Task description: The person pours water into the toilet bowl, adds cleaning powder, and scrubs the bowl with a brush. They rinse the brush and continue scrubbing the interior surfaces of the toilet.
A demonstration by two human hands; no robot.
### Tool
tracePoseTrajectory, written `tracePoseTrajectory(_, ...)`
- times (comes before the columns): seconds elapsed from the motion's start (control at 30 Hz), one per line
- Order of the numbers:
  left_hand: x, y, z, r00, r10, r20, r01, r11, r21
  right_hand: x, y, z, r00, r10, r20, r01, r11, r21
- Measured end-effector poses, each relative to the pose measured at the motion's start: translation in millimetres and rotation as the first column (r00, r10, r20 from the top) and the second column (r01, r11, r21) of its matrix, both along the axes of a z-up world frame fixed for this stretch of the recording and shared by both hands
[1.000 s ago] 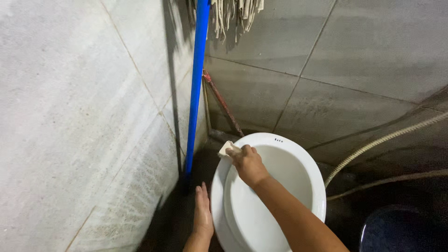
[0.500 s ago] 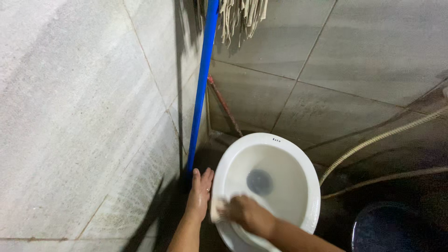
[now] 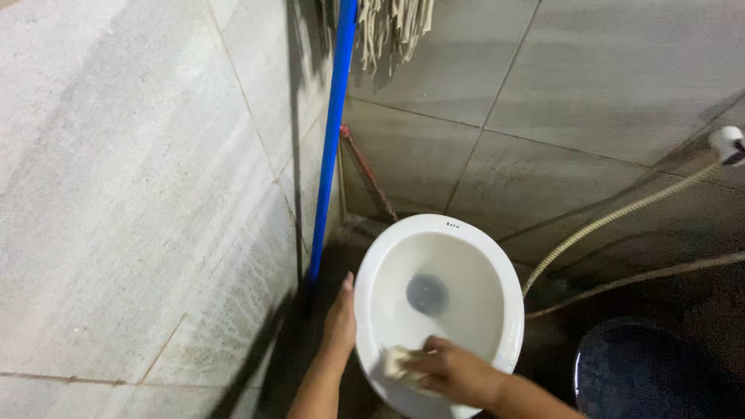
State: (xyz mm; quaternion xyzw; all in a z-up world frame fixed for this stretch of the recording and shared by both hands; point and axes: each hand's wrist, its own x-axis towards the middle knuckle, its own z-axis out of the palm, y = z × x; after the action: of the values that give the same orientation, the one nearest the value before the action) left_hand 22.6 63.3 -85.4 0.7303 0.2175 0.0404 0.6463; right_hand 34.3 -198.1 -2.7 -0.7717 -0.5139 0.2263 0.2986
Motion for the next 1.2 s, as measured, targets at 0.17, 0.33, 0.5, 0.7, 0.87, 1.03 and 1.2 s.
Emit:
tracePoseTrajectory(0.17,-23.9,-34.5,-2.9,0.998,-0.011,0.055,-0.014,0.899,0.438,39.7,-30.3,16.8,0.902,-0.431,-0.03,0.301,0.675,-0.674)
tracePoseTrajectory(0.33,-27.8,-45.3,11.2,0.994,0.076,-0.075,-0.039,0.914,0.404,19.6,17.9,-56.4,0.833,-0.498,-0.242,0.133,0.604,-0.786)
tracePoseTrajectory(0.5,-22.6,-39.4,6.8,0.997,0.067,-0.033,-0.053,0.945,0.322,91.6,99.9,-148.0,0.148,-0.687,-0.712,0.598,0.635,-0.488)
tracePoseTrajectory(0.7,-21.3,-36.2,-9.0,0.99,0.08,0.117,-0.105,0.968,0.23,110.1,88.1,-207.4,0.179,-0.763,-0.621,0.741,0.52,-0.425)
tracePoseTrajectory(0.87,-26.9,-36.8,-13.1,0.971,0.084,0.226,-0.15,0.946,0.289,33.8,32.4,-204.8,0.796,-0.49,-0.355,0.154,0.731,-0.664)
tracePoseTrajectory(1.03,-22.9,-37.2,-8.7,0.988,0.092,0.127,-0.121,0.963,0.241,111.6,100.6,-169.6,0.178,-0.717,-0.674,0.623,0.612,-0.487)
tracePoseTrajectory(1.2,-22.6,-36.0,-4.5,0.993,0.064,0.097,-0.088,0.958,0.274,124.8,112.4,-166.0,0.146,-0.739,-0.658,0.741,0.523,-0.422)
